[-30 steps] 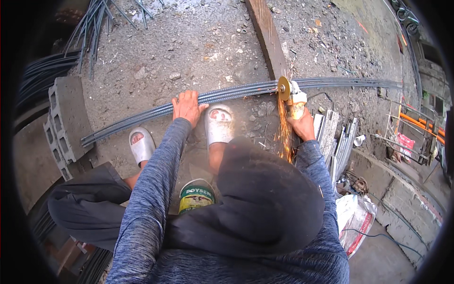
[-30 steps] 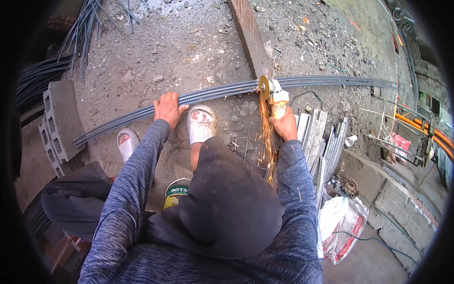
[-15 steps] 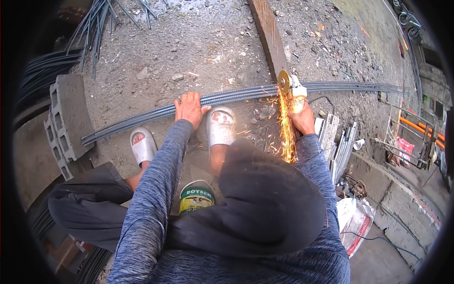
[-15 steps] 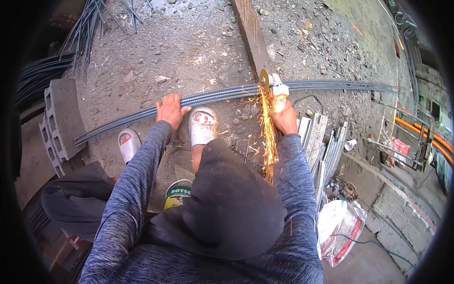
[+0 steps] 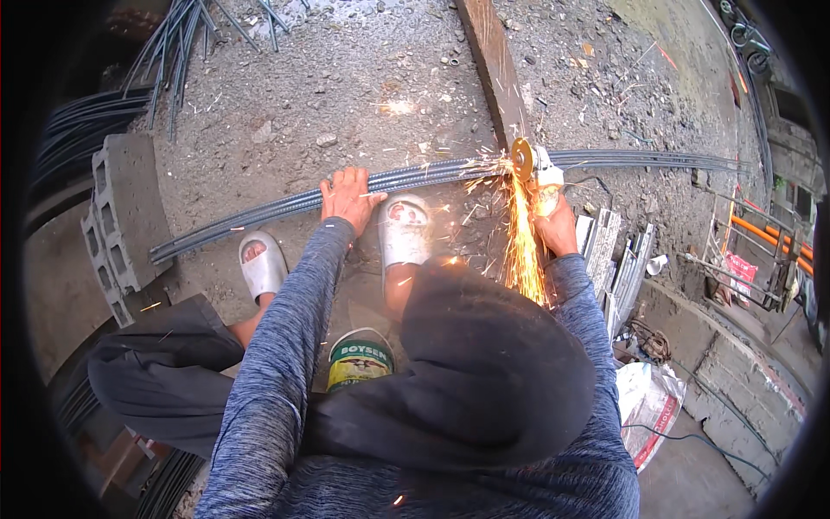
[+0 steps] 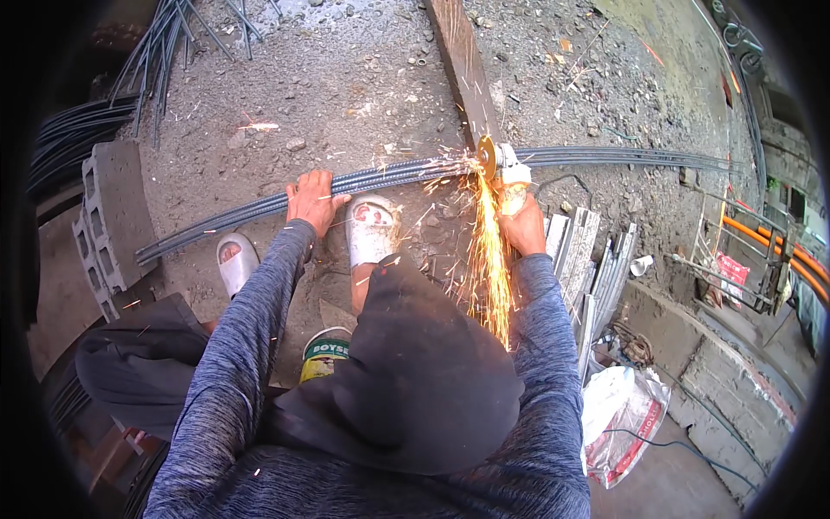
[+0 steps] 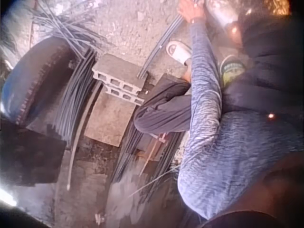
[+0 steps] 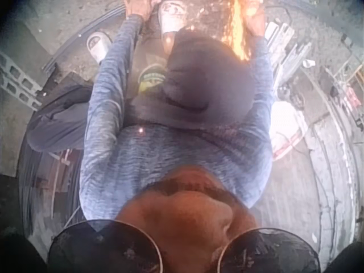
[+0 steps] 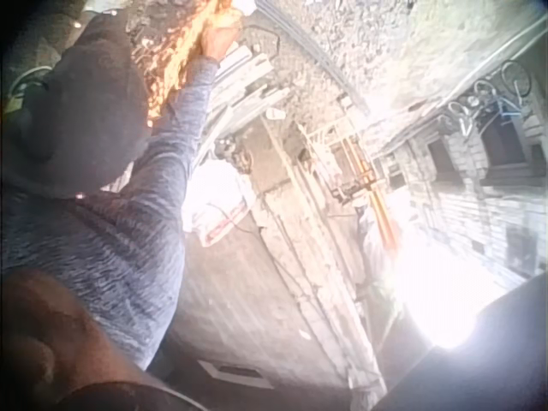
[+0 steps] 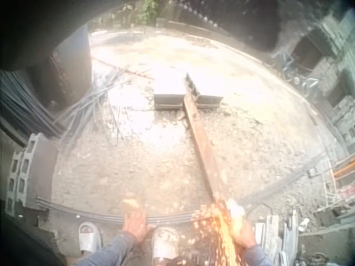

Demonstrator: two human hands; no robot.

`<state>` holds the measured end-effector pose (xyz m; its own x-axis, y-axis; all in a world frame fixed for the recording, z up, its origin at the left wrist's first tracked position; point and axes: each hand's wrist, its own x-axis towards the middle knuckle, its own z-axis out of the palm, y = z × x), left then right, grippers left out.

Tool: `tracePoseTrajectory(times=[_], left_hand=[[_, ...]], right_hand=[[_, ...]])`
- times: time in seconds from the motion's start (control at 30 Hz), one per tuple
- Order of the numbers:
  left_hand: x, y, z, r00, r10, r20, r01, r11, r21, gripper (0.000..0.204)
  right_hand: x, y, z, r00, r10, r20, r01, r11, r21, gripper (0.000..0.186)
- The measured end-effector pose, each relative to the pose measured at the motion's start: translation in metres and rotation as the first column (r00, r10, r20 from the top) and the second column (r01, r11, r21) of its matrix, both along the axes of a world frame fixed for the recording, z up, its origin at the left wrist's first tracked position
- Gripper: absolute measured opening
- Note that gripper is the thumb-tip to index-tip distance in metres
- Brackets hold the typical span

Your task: The person aligns metal rods by hand, cuts them using an angle grinder, and bends a cut rod with their hands.

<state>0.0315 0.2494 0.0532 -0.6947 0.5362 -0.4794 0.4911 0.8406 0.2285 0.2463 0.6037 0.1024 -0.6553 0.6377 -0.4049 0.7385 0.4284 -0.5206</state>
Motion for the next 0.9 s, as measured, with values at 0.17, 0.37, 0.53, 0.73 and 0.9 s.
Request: tracePoseTrajectory(times=[0.17, 0.37, 0.53, 0.73, 0.9], left_hand=[[0.000, 0.001, 0.001, 1.000, -0.003, -0.009, 0.003, 1.000, 0.010, 0.054], [0.001, 0.000, -0.003, 1.000, -0.006, -0.004, 0.006, 1.000, 0.023, 0.054], [0.001, -0.005, -0.005, 0.999, -0.019, -0.033, 0.020, 1.000, 0.020, 0.053], [0.001, -0.004, -0.005, 0.999, -0.014, -0.036, 0.015, 0.999, 0.036, 0.054], [0.001, -0.002, -0.004, 1.000, -0.005, -0.023, 0.006, 0.999, 0.044, 0.053]], right_hand=[[0.005, -0.002, 0.000, 0.998, -0.004, 0.057, -0.001, 0.995, 0.099, 0.050], [0.015, -0.002, 0.001, 0.998, -0.013, 0.061, 0.008, 0.997, 0.080, 0.052], [0.022, -0.013, 0.004, 0.999, -0.018, 0.049, 0.013, 0.996, 0.084, 0.052], [0.023, -0.013, 0.003, 0.998, -0.027, 0.051, 0.022, 0.995, 0.096, 0.051], [0.015, -0.009, 0.004, 0.997, 0.005, 0.082, -0.015, 0.993, 0.120, 0.053]])
